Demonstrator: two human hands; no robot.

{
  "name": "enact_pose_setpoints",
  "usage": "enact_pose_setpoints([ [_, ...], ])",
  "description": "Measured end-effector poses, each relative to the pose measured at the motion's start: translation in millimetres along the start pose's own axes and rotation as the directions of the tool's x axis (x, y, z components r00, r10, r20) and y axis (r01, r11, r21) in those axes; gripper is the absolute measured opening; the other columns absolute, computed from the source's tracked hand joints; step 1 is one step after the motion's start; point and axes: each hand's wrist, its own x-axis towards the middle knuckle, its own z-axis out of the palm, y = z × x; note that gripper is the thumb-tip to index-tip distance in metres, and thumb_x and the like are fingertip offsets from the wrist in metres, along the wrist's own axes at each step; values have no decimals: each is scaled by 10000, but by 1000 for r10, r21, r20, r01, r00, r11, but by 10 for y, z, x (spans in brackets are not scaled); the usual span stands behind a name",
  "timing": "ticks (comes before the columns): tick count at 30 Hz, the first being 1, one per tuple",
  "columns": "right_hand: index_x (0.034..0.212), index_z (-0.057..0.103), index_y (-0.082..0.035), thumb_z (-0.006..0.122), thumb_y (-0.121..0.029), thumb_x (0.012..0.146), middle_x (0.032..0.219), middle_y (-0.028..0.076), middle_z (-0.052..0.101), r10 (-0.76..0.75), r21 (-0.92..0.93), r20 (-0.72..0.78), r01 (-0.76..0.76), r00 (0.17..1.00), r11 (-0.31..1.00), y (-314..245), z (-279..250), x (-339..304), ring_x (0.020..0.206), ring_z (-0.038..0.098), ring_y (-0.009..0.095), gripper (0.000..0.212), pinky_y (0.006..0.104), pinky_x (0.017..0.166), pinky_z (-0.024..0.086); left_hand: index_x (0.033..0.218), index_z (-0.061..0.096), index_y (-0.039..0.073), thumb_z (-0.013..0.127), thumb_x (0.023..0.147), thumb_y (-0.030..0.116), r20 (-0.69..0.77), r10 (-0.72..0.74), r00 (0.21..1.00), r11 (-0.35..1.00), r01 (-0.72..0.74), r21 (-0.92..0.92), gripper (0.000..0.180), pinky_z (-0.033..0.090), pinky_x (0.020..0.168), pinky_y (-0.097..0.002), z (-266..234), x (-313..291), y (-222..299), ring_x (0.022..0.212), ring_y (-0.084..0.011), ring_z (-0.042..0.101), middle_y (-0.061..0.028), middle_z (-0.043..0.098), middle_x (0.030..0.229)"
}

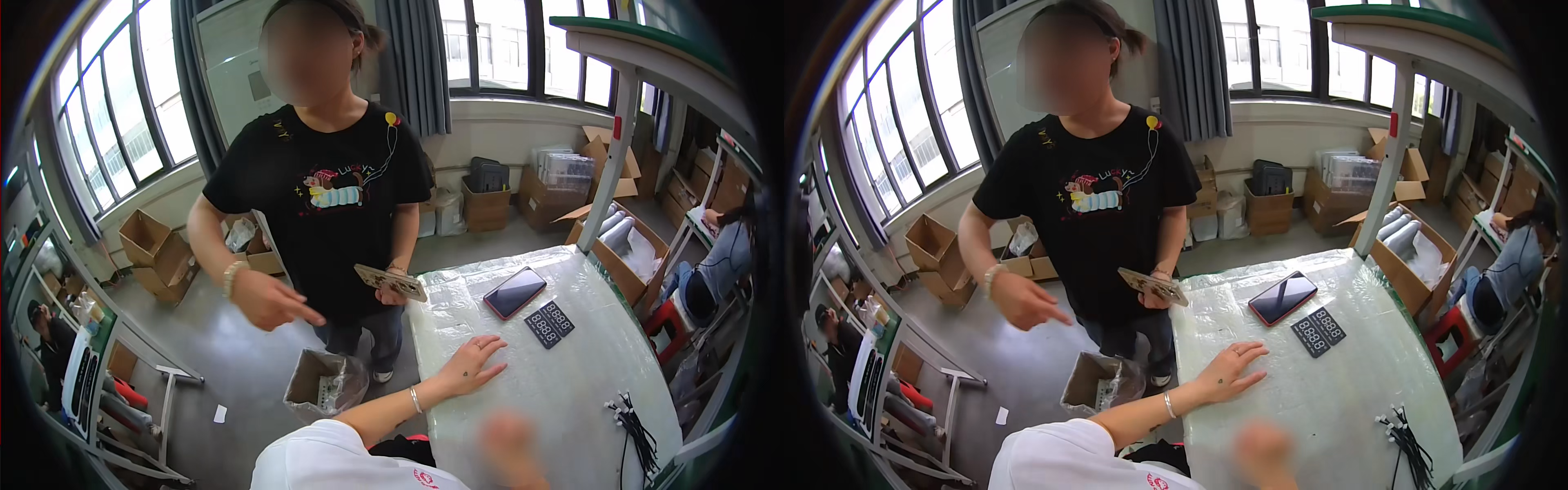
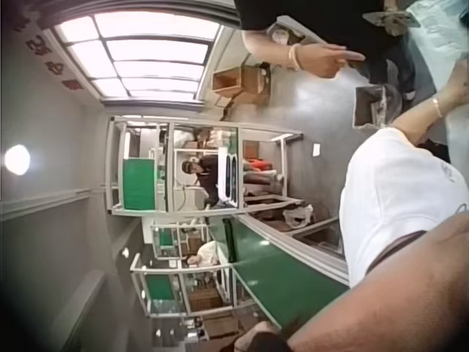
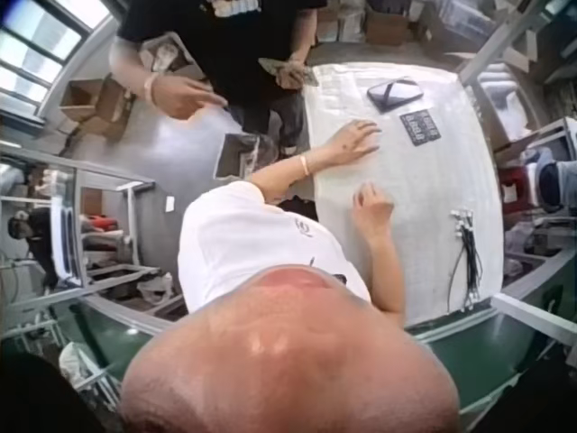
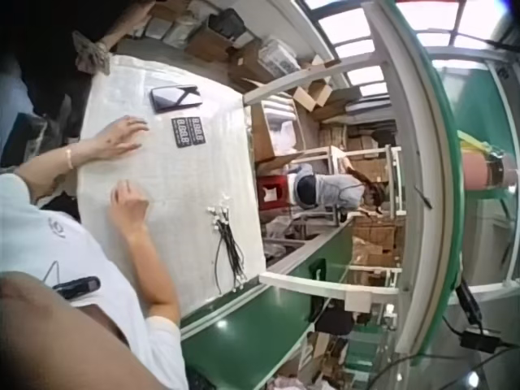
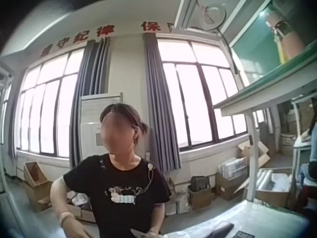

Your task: The recorder is assembling electronic components by inserting circuit boards into plastic housings and securing wires on a factory assembly line.

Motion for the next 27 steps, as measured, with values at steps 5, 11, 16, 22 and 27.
enact_pose_setpoints([
  [5,575,450,-92,639,-16,634,554,70,490,16,40,-42,-14,999,999,-186,202,-9,487,517,292,213,397,442,390,1264,524,79,625,883,286,103,135,985,953,-158,259,444,361,1043,-441,-206,-125,-17,1223,-340,472,-170,488,1342],
  [11,591,462,-99,638,-22,630,582,67,498,-18,99,-12,19,1000,995,-196,284,-27,486,519,286,196,393,431,399,1137,609,70,654,861,162,-81,183,980,981,-176,84,294,451,940,-397,-354,-137,44,1147,-324,539,-163,590,1206],
  [16,586,457,-100,636,-25,641,569,64,492,21,127,24,-24,999,992,-167,354,-76,476,517,281,201,390,427,398,797,621,28,678,812,57,-321,446,835,895,-407,184,66,503,758,-372,-1521,177,516,865,-303,640,-111,642,810],
  [22,561,425,-69,642,-10,677,541,94,478,88,178,18,-90,996,980,-185,328,-27,453,487,294,253,378,423,371,1022,468,68,500,992,289,-884,-108,456,808,-477,-345,225,529,698,-280,-3417,1091,442,796,-150,597,-47,551,837],
  [27,560,417,-63,645,-5,677,540,105,471,145,184,33,-149,989,972,-276,244,9,454,484,299,263,376,425,365,1084,421,127,533,958,438,-875,-214,435,699,-557,-448,354,547,716,-306,-4029,1667,135,814,-153,604,-25,562,890],
])
